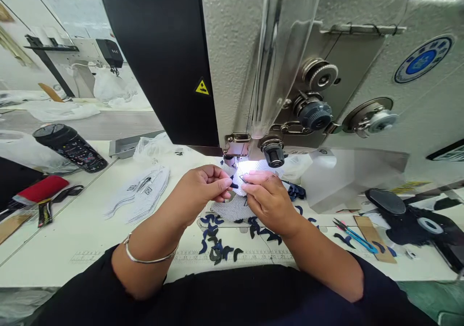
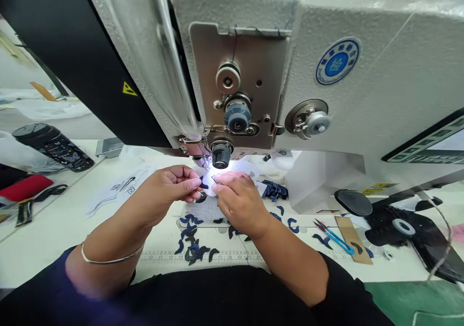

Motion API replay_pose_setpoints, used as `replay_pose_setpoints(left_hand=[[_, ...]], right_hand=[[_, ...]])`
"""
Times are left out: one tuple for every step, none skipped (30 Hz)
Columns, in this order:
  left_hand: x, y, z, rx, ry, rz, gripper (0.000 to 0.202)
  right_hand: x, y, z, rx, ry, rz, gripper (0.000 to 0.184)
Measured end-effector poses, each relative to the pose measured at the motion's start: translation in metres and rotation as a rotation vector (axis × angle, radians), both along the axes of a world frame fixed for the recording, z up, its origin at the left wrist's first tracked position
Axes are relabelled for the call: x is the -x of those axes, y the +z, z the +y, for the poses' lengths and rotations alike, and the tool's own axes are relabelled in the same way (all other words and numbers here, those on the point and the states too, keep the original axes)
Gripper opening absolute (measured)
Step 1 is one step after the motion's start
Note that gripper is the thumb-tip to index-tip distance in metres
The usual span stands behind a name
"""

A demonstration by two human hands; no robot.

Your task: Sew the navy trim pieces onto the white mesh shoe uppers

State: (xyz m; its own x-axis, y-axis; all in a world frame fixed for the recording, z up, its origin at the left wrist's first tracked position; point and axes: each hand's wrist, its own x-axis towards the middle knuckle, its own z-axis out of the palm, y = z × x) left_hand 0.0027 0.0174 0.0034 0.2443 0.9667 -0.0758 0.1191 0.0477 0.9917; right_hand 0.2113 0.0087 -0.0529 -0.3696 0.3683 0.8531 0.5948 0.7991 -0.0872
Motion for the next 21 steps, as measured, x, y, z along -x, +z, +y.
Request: replay_pose_setpoints(left_hand=[[-0.001,-0.001,0.001,-0.008,0.003,0.013,0.029],[-0.001,-0.001,0.002,-0.019,0.004,0.029,0.029],[-0.002,-0.002,0.003,-0.037,0.006,0.053,0.029],[-0.002,-0.002,0.003,-0.066,0.01,0.09,0.029],[-0.001,-0.002,0.004,-0.103,0.017,0.142,0.028],[-0.001,-0.002,0.005,-0.146,0.029,0.203,0.028],[-0.001,-0.002,0.006,-0.19,0.046,0.266,0.027],[0.0,-0.002,0.007,-0.228,0.065,0.318,0.027],[0.0,-0.002,0.009,-0.257,0.085,0.354,0.026],[0.0,-0.002,0.01,-0.284,0.104,0.37,0.026],[0.0,-0.002,0.011,-0.31,0.121,0.37,0.025],[0.0,-0.003,0.012,-0.332,0.133,0.36,0.024],[0.0,-0.004,0.013,-0.339,0.137,0.341,0.023],[0.0,-0.004,0.013,-0.329,0.128,0.315,0.023],[-0.001,-0.005,0.014,-0.304,0.112,0.288,0.023],[-0.001,-0.005,0.014,-0.271,0.093,0.259,0.025],[-0.001,-0.006,0.014,-0.241,0.078,0.234,0.026],[-0.002,-0.006,0.014,-0.224,0.071,0.213,0.026],[-0.002,-0.006,0.014,-0.221,0.07,0.199,0.025],[-0.003,-0.006,0.013,-0.224,0.076,0.187,0.024],[-0.003,-0.006,0.013,-0.224,0.082,0.173,0.023]], right_hand=[[0.0,-0.001,0.0,0.0,0.003,0.0,0.03],[0.0,-0.001,0.0,0.0,0.005,0.001,0.031],[0.0,-0.002,0.001,0.002,0.007,0.002,0.031],[0.0,-0.002,0.001,0.002,0.007,0.006,0.031],[0.0,-0.003,0.001,0.002,0.008,0.009,0.031],[0.001,-0.003,0.001,0.003,0.01,0.014,0.031],[0.001,-0.003,0.001,0.004,0.011,0.019,0.031],[0.001,-0.003,0.002,0.005,0.012,0.023,0.031],[0.002,-0.003,0.002,0.005,0.014,0.026,0.031],[0.002,-0.004,0.003,0.003,0.015,0.028,0.031],[0.002,-0.004,0.003,0.002,0.017,0.028,0.031],[0.002,-0.004,0.003,0.001,0.017,0.029,0.031],[0.002,-0.004,0.003,0.0,0.017,0.03,0.031],[0.002,-0.004,0.003,0.0,0.016,0.031,0.031],[0.001,-0.004,0.003,0.001,0.013,0.032,0.031],[0.001,-0.004,0.003,0.003,0.012,0.033,0.032],[0.001,-0.004,0.003,0.005,0.012,0.034,0.032],[0.001,-0.004,0.002,0.007,0.014,0.036,0.033],[0.001,-0.004,0.002,0.012,0.017,0.037,0.033],[0.001,-0.004,0.002,0.016,0.02,0.04,0.034],[0.001,-0.004,0.001,0.021,0.022,0.044,0.035]])
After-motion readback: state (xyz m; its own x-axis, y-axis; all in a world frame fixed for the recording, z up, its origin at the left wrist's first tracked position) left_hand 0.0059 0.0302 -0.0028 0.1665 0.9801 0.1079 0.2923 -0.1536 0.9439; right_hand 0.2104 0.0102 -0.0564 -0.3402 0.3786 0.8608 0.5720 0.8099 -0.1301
